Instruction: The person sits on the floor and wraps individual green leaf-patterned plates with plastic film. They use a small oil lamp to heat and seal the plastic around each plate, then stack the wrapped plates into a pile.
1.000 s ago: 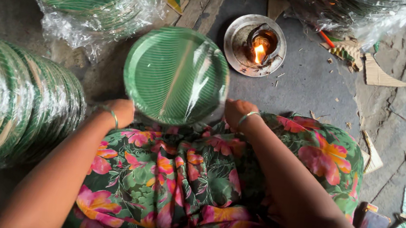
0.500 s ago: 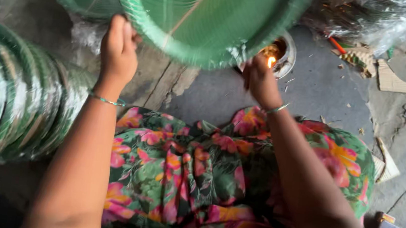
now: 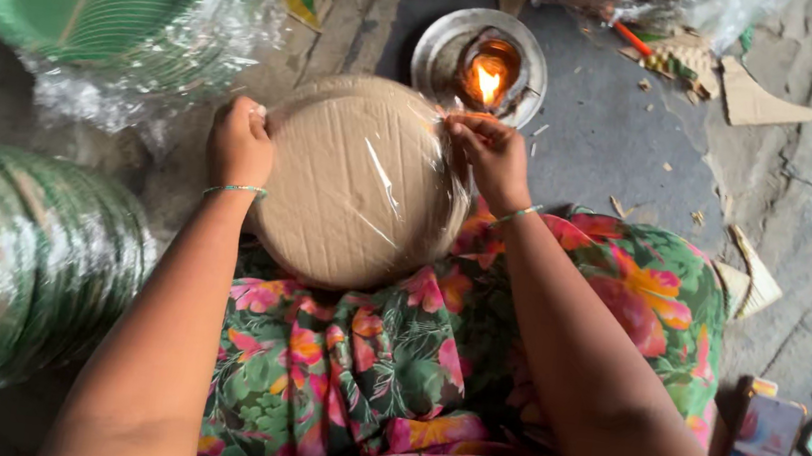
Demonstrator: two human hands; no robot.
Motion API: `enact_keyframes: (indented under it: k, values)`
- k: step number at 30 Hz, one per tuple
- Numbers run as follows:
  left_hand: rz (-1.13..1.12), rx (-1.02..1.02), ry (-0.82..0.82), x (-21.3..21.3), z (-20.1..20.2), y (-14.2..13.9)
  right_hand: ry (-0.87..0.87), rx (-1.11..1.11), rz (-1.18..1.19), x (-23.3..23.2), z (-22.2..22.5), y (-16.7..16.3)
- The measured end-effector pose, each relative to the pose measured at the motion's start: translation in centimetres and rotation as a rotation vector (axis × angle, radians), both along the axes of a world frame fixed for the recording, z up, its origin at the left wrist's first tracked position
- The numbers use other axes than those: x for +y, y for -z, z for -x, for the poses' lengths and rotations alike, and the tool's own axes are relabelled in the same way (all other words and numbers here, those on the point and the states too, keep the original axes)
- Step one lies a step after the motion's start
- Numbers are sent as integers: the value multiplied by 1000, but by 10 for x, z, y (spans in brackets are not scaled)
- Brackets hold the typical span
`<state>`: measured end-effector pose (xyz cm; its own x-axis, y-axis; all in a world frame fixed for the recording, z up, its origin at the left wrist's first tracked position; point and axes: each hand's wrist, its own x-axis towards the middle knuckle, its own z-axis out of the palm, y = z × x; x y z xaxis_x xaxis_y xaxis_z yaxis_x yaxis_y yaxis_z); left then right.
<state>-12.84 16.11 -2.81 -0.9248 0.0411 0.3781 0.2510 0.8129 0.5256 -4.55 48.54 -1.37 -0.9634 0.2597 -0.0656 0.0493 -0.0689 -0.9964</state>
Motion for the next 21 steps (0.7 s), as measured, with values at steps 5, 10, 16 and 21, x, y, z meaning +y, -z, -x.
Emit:
enact_keyframes:
  k: [5, 10, 16, 21]
  values:
    - [-109, -81, 103, 33, 7, 9, 331, -50, 266, 18, 17, 19]
    - [-135, -154, 84, 41, 4, 13, 421, 2, 271, 24, 26, 22]
    - [-123, -105, -21, 15, 2, 15, 73, -1, 312, 27, 18, 10]
    - [-224, 216, 110, -10, -4, -14, -600, 79, 446, 14, -4, -21]
